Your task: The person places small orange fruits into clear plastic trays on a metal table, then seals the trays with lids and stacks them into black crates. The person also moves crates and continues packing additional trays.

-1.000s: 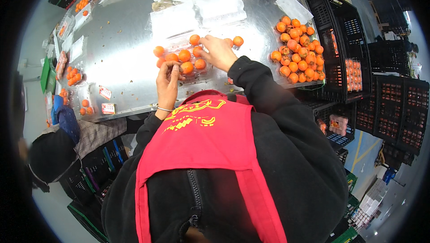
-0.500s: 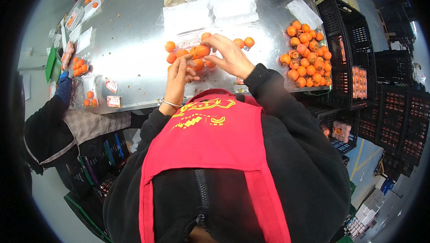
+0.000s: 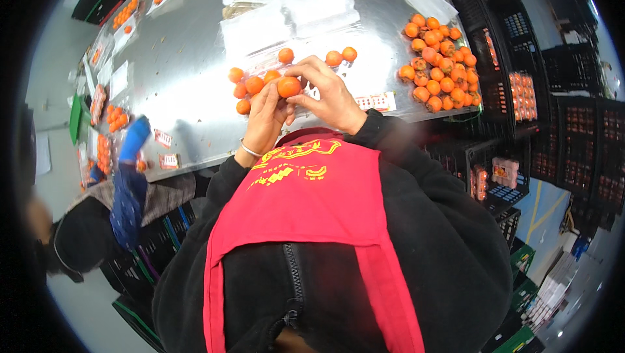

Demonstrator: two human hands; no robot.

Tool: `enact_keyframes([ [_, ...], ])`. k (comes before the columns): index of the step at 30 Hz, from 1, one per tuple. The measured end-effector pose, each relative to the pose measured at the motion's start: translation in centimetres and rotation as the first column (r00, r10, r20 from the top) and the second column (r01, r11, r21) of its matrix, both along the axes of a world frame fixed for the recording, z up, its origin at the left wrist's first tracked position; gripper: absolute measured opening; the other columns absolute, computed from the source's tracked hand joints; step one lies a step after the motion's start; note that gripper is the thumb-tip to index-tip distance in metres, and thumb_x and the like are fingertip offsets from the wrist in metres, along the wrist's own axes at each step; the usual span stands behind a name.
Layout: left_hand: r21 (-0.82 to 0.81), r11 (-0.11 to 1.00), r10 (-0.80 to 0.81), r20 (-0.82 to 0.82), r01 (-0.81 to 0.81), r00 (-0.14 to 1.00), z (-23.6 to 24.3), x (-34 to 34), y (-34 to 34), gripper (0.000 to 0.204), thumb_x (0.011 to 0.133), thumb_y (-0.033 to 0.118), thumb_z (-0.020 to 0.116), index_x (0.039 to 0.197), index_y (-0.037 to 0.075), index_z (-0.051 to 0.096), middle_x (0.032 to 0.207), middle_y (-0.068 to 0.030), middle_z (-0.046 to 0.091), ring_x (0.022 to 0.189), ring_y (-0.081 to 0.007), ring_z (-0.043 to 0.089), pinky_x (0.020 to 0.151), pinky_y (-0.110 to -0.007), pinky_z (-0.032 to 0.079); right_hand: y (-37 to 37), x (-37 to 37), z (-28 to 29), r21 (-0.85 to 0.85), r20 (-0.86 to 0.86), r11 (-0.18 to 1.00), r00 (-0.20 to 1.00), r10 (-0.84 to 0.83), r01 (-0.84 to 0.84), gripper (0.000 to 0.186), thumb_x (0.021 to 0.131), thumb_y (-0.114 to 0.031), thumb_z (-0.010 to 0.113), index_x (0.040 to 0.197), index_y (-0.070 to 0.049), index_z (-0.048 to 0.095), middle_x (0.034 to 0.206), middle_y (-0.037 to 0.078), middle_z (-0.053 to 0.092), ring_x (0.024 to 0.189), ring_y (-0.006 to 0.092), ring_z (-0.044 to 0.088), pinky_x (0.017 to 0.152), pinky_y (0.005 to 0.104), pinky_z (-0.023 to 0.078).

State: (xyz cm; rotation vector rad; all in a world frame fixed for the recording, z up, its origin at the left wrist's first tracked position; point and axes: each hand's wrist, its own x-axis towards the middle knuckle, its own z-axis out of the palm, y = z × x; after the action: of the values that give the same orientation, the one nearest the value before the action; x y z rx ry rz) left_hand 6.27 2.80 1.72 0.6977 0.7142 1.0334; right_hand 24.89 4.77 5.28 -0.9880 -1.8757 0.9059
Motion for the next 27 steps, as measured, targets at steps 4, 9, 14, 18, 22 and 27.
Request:
enact_keyframes([
  [4, 0.067, 0.997, -0.009, -0.249, 0.026, 0.969, -0.3, 1.0, 0.2, 0.044, 0.112, 0.038, 0.044, 0.135, 0.001, 0.054, 0.1, -0.0038, 0.063, 0.075, -0.0079, 0.054, 0.062, -0.023, 0.047, 0.3, 2.7, -2.9, -0.034, -0.106, 0.99, 0.985, -0.136, 0.133, 0.039, 0.088, -0.01, 0.077, 0.122, -0.002, 0.06, 0.114, 0.013, 0.062, 0.101, 0.0256, 0.064, 0.09, 0.0362, 0.052],
  [9, 0.065, 0.998, 0.037, -0.334, -0.017, 0.942, -0.8, 0.9, 0.3, 0.046, 0.112, 0.037, 0.044, 0.136, -0.001, 0.053, 0.095, -0.004, 0.062, 0.073, -0.0068, 0.054, 0.062, -0.022, 0.046, 3.7, 13.2, -9.4, -0.259, -0.322, 0.75, 0.678, -0.661, 0.608, 0.036, 0.092, -0.013, 0.076, 0.123, -0.002, 0.06, 0.108, 0.007, 0.067, 0.096, 0.0155, 0.065, 0.083, 0.0313, 0.053],
  [14, 0.044, 0.997, 0.075, -0.389, -0.062, 0.918, -1.5, 0.6, 0.2, 0.046, 0.112, 0.037, 0.041, 0.135, -0.002, 0.053, 0.093, -0.0032, 0.06, 0.071, -0.0067, 0.052, 0.063, -0.022, 0.045, 3.0, 29.6, -13.2, -0.018, 0.032, 0.293, 0.293, -0.956, 0.956, 0.048, 0.086, -0.039, 0.081, 0.116, -0.004, 0.068, 0.104, 0.014, 0.07, 0.095, 0.0262, 0.067, 0.083, 0.0403, 0.053],
  [18, 0.021, 0.999, 0.052, -0.392, -0.048, 0.919, -1.6, 1.1, 0.3, 0.045, 0.113, 0.036, 0.041, 0.133, -0.002, 0.054, 0.092, -0.0028, 0.06, 0.071, -0.0063, 0.052, 0.063, -0.021, 0.044, 3.3, 37.7, -14.8, 0.446, 0.229, 0.28, 0.194, -0.954, 0.85, 0.049, 0.087, -0.047, 0.077, 0.112, -0.006, 0.072, 0.107, 0.019, 0.071, 0.107, 0.0379, 0.065, 0.092, 0.0499, 0.052],
  [22, 0.03, 0.995, 0.096, -0.399, -0.091, 0.912, -1.1, 1.6, 0.2, 0.042, 0.112, 0.034, 0.043, 0.129, -0.002, 0.056, 0.089, -0.0021, 0.06, 0.069, -0.0063, 0.052, 0.061, -0.021, 0.044, 4.5, 39.7, -14.7, 0.295, 0.599, 0.364, 0.126, -0.79, 0.883, 0.051, 0.089, -0.054, 0.071, 0.111, -0.007, 0.074, 0.109, 0.017, 0.071, 0.107, 0.0384, 0.065, 0.092, 0.052, 0.052],
  [27, 0.116, 0.928, 0.369, -0.404, -0.353, 0.837, -1.2, 0.2, -0.1, 0.036, 0.112, 0.031, 0.046, 0.119, -0.001, 0.062, 0.081, -0.0002, 0.057, 0.067, -0.0065, 0.05, 0.056, -0.022, 0.041, 5.0, 35.7, -11.5, 0.411, 0.667, 0.22, -0.127, -0.735, 0.885, 0.034, 0.087, -0.039, 0.073, 0.101, -0.009, 0.074, 0.106, 0.014, 0.069, 0.104, 0.0377, 0.065, 0.085, 0.0524, 0.052],
])
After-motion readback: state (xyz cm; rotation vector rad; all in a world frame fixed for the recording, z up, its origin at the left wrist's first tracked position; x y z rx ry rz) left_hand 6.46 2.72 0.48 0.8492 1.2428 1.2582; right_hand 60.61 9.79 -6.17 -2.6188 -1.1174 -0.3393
